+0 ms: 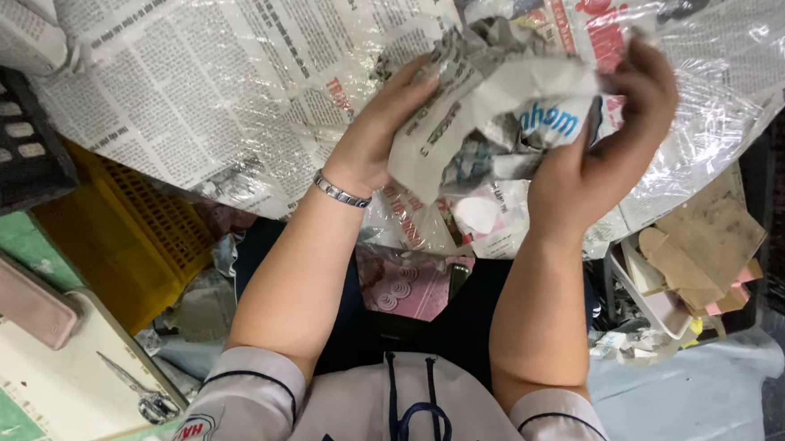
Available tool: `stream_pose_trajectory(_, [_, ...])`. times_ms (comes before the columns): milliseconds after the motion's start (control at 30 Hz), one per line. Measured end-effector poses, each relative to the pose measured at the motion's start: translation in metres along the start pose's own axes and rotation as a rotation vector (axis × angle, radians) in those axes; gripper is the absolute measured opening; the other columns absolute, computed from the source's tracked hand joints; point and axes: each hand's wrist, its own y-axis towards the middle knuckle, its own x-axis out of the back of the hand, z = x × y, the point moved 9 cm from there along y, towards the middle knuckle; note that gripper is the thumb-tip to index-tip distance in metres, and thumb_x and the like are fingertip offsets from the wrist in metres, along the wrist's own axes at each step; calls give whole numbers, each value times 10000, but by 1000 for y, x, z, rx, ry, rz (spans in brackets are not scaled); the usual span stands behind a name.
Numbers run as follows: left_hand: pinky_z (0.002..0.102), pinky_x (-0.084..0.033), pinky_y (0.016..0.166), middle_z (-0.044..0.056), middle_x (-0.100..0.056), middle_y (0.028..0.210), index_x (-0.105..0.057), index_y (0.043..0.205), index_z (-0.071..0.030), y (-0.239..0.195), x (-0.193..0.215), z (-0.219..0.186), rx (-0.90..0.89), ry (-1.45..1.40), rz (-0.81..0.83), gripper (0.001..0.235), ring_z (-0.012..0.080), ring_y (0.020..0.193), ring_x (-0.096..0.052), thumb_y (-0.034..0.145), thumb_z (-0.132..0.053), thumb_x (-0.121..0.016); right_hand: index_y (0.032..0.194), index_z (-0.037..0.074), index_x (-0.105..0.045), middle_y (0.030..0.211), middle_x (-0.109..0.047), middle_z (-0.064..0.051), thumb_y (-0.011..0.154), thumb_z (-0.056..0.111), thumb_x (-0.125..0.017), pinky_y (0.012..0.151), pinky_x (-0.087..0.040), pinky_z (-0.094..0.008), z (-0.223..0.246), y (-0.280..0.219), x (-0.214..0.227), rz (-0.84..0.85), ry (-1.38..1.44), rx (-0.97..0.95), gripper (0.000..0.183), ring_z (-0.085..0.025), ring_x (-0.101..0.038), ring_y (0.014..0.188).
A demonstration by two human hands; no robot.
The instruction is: The person wraps small ceramic items, including a cup and a bowl, in newspaper. They fold the paper around each item and place the wrapped objects on the table.
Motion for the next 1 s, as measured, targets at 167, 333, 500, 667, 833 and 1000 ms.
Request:
stream_pose_trajectory(167, [385, -537, 1120, 170, -586, 1449, -286, 1572, -6, -2, 11, -16, -142, 28, -156, 654, 240, 1325, -616, 1076, -312, -581, 1162, 61, -575, 1188, -621, -101, 926, 89, -702, 949, -471, -403, 59, -6, -4, 69, -7, 400, 269, -242, -610, 1125])
stream_pose_trajectory(333, [384, -551, 1120, 178, -562, 1487, -237, 1641, 3, -9, 16, -34, -287, 123, -181, 682, 244, 1349, -610, 1113, -288, -555, 1118, 51, -648, 1189, -682, -128, 914, 247, -813, 911, -436, -461, 69, -26, -56, 559, -196, 490, 327, -305, -630, 1123])
stream_pose_trajectory(500, [372, -563, 1021, 189, -588, 1411, -223, 1625, 0, -6, 19, -28, -266, 121, -237, 685, 238, 1257, -624, 1090, -239, -578, 1241, -56, -665, 1335, -624, -156, 797, 409, -786, 995, -315, -514, 45, -32, -78, 651, -511, 420, 654, -325, -525, 1282])
stream_pose_trajectory(667, [356, -508, 1127, 162, -538, 1500, -267, 1636, 20, -7, 11, -29, -325, 261, -228, 670, 215, 1349, -573, 1106, -216, -602, 1233, 106, -669, 1313, -641, -35, 891, 176, -806, 1044, -347, -471, 34, -29, -73, 623, -518, 389, 375, -269, -535, 1312])
stream_pose_trajectory(833, [371, -465, 1176, 124, -531, 1505, -281, 1619, -45, -9, 20, -28, -395, 33, -176, 616, 218, 1392, -536, 1115, -279, -549, 1219, 159, -709, 1198, -653, -20, 850, 226, -868, 987, -350, -461, 36, -24, -54, 573, -379, 355, 407, -284, -552, 1139])
stream_pose_trajectory(1000, [371, -478, 1165, 62, -576, 1464, -423, 1564, -45, -8, 57, -24, -463, -101, -154, 498, 192, 1343, -566, 1160, -332, -472, 1144, 69, -612, 1108, -675, -28, 865, 283, -890, 994, -379, -446, 20, -22, -53, 573, -207, 211, 448, -283, -601, 1076])
